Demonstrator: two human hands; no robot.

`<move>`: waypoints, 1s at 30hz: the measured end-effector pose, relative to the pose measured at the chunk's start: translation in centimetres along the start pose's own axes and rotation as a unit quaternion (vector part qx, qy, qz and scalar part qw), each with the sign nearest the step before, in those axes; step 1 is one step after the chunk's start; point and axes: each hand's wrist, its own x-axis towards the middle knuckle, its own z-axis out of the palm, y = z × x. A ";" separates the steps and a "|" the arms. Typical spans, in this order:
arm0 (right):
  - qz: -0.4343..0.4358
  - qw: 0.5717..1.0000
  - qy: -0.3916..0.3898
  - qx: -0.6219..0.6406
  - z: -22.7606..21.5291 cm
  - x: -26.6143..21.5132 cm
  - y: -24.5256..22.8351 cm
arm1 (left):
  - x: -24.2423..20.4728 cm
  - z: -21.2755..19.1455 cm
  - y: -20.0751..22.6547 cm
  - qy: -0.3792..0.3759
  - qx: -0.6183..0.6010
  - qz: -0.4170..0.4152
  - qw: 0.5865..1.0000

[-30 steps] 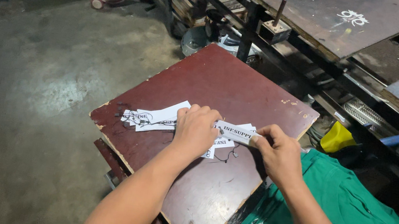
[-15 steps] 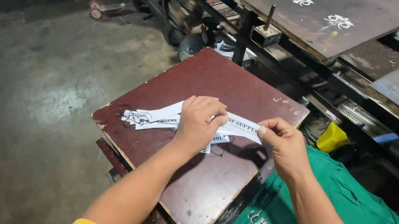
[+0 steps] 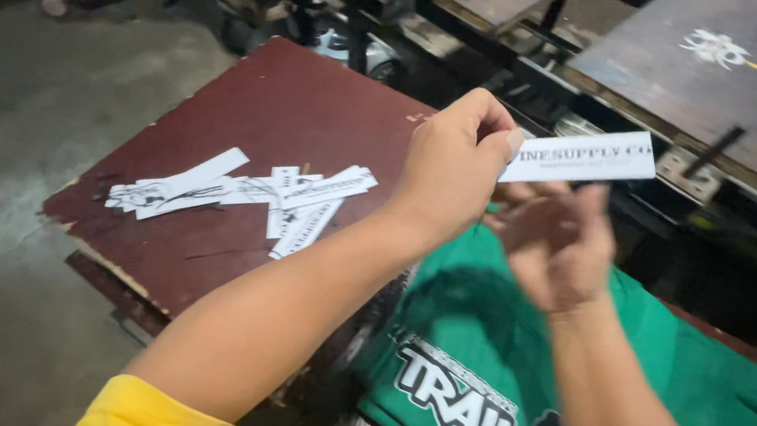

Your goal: The person sews white rectangular labels onto the collar area of green t-shirts using a needle and thread. They repeatedly pick up labels, stitch them onto the shirts, and fold the shirts on a workbench.

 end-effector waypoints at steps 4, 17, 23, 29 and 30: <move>-0.014 0.997 -0.025 -0.070 -1.1 -1.1 0.3 | 1.7 4.8 -1.6 0.010 -0.001 -0.056 0.998; 0.068 0.676 0.212 -0.703 -12.5 -12.4 -6.6 | -8.3 12.8 -20.4 0.206 -0.023 -0.046 0.977; -0.013 0.617 0.187 -0.764 -11.0 -12.2 -7.0 | -11.3 10.6 -14.6 0.153 0.091 0.053 0.983; -0.004 0.717 0.158 -0.679 -10.9 -11.2 -6.8 | -9.8 15.0 -12.3 -0.088 -0.023 0.240 0.967; 0.007 0.751 0.160 -0.640 -10.9 -10.8 -7.0 | -9.5 15.8 -12.1 -0.148 -0.089 0.176 0.969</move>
